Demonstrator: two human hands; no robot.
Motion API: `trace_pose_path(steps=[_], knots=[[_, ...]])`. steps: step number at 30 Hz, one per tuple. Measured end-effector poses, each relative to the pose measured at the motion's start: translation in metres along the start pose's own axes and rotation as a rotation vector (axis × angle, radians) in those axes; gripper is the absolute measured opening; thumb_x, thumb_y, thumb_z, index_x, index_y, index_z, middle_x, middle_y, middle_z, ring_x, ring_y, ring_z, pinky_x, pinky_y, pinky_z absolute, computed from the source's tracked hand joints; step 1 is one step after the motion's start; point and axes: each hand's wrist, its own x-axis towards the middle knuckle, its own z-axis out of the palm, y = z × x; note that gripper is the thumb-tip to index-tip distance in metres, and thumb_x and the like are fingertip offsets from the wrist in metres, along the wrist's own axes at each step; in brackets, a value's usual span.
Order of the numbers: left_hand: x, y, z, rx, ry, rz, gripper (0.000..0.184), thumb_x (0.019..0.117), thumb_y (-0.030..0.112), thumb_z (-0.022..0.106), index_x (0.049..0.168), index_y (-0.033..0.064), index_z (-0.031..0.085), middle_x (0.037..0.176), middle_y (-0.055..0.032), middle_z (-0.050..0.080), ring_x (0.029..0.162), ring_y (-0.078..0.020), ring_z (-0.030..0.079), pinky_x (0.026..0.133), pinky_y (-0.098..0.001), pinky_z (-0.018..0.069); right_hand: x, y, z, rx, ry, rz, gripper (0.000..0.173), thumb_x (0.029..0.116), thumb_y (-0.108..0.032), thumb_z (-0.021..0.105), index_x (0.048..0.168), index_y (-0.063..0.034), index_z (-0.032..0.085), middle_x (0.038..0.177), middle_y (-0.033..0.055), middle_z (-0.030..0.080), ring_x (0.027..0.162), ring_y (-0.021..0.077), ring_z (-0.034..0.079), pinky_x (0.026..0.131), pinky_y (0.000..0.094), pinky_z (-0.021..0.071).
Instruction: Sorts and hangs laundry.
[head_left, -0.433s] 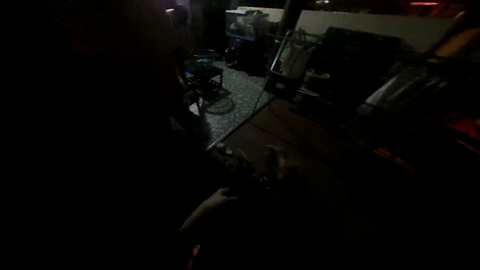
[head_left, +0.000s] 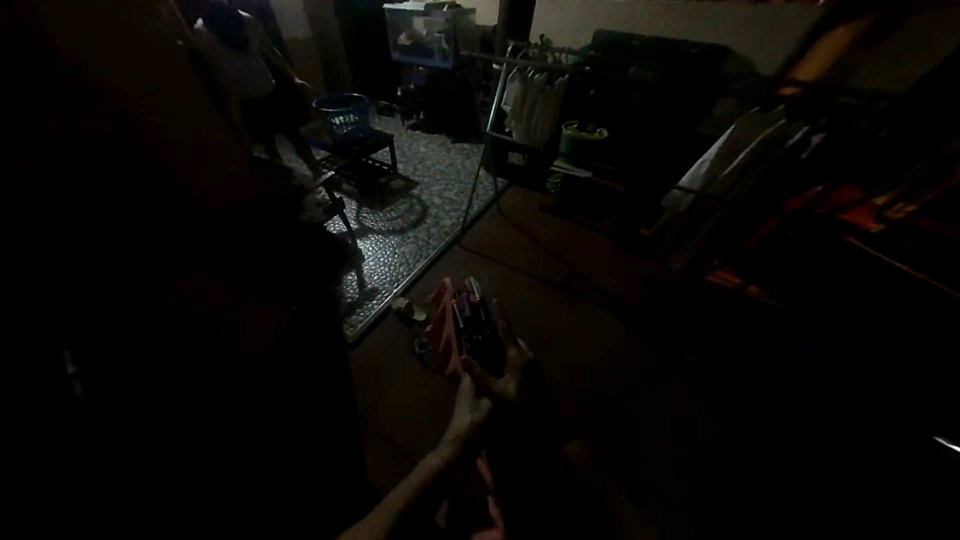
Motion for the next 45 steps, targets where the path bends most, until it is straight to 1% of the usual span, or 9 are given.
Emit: trace_pose_path(steps=[4,8,11,15,18,22,31,39,45], knots=[[0.083,-0.014,0.010,-0.095,-0.128,0.047,0.070,0.0880,-0.002,0.069,0.147,-0.0051,0.031,0.127,-0.0129,0.059,0.111,-0.0093,0.063,0.096,-0.0262,0.0544,0.087,0.021,-0.026,0.550,-0.136,0.149,0.079,0.0828,-0.005,0.077,0.153,-0.0048,0.041,0.115,0.0116,0.071,0.097,0.0181,0.073,0.087,0.0348,0.0626],[0.159,0.028,-0.003,-0.003,-0.412,-0.007,0.064,0.0959,0.011,0.066,0.147,-0.0046,0.032,0.128,-0.0146,0.058,0.111,-0.0106,0.062,0.095,-0.0274,0.0538,0.178,0.014,-0.066,0.460,-0.190,0.255,0.076,0.0851,-0.009,0.073,0.154,-0.0067,0.040,0.110,0.0055,0.071,0.087,0.0117,0.071,0.079,0.0278,0.0617],[0.231,0.071,-0.044,0.162,-0.649,0.060,0.040,0.1051,0.027,0.057,0.134,-0.0005,0.055,0.110,-0.0097,0.068,0.091,-0.0089,0.066,0.083,-0.0283,0.0563,0.246,0.033,-0.095,0.421,-0.238,0.170,0.077,0.0858,-0.021,0.078,0.153,-0.0088,0.042,0.113,0.0012,0.069,0.077,0.0082,0.069,0.069,0.0248,0.0622],[0.338,0.071,-0.094,0.321,-0.100,0.655,0.020,0.1009,0.013,0.059,0.107,-0.0016,0.072,0.097,-0.0080,0.071,0.086,-0.0063,0.066,0.080,-0.0231,0.0559,0.313,0.004,-0.100,0.372,-0.247,0.142,0.064,0.0876,-0.016,0.074,0.147,-0.0128,0.050,0.113,-0.0031,0.069,0.076,0.0085,0.070,0.066,0.0255,0.0631],[0.420,0.078,-0.115,0.456,0.247,0.839,0.025,0.0936,0.011,0.067,0.115,-0.0030,0.069,0.119,-0.0212,0.067,0.112,-0.0263,0.066,0.095,-0.0366,0.0570,0.375,0.003,-0.090,0.325,-0.267,0.050,0.067,0.0869,-0.013,0.075,0.148,-0.0146,0.050,0.117,-0.0041,0.070,0.088,0.0092,0.071,0.075,0.0274,0.0639],[0.530,0.107,-0.152,0.543,0.478,0.953,0.027,0.0969,0.012,0.065,0.119,-0.0025,0.065,0.118,-0.0189,0.065,0.113,-0.0228,0.064,0.096,-0.0326,0.0561,0.481,0.013,-0.072,0.272,-0.372,-0.027,0.073,0.0863,-0.009,0.077,0.151,-0.0167,0.046,0.125,-0.0040,0.067,0.097,0.0085,0.070,0.080,0.0264,0.0627],[0.735,0.196,-0.259,1.004,0.796,0.881,0.015,0.0917,0.016,0.065,0.099,0.0089,0.077,0.112,-0.0109,0.075,0.107,-0.0270,0.071,0.096,-0.0453,0.0564,0.775,0.091,0.008,0.339,-0.575,-0.122,0.063,0.0833,-0.011,0.078,0.142,-0.0085,0.056,0.114,0.0000,0.072,0.092,0.0051,0.071,0.078,0.0228,0.0617],[0.838,0.284,-0.416,0.317,1.194,0.274,0.031,0.1035,0.005,0.040,0.109,-0.0049,0.068,0.097,-0.0126,0.073,0.082,-0.0145,0.071,0.078,-0.0345,0.0605,0.970,0.134,0.075,0.490,-0.679,-0.195,0.051,0.0879,-0.007,0.072,0.138,-0.0078,0.061,0.111,0.0010,0.072,0.085,0.0078,0.070,0.071,0.0235,0.0618],[0.972,0.282,-0.450,0.262,0.917,0.416,0.031,0.0984,0.005,0.037,0.100,-0.0035,0.066,0.078,0.0011,0.065,0.062,-0.0016,0.057,0.059,-0.0200,0.0515,1.107,0.142,0.132,0.608,-0.550,-0.317,0.048,0.0940,-0.010,0.066,0.141,-0.0138,0.058,0.109,0.0083,0.072,0.088,0.0193,0.073,0.077,0.0354,0.0648]])
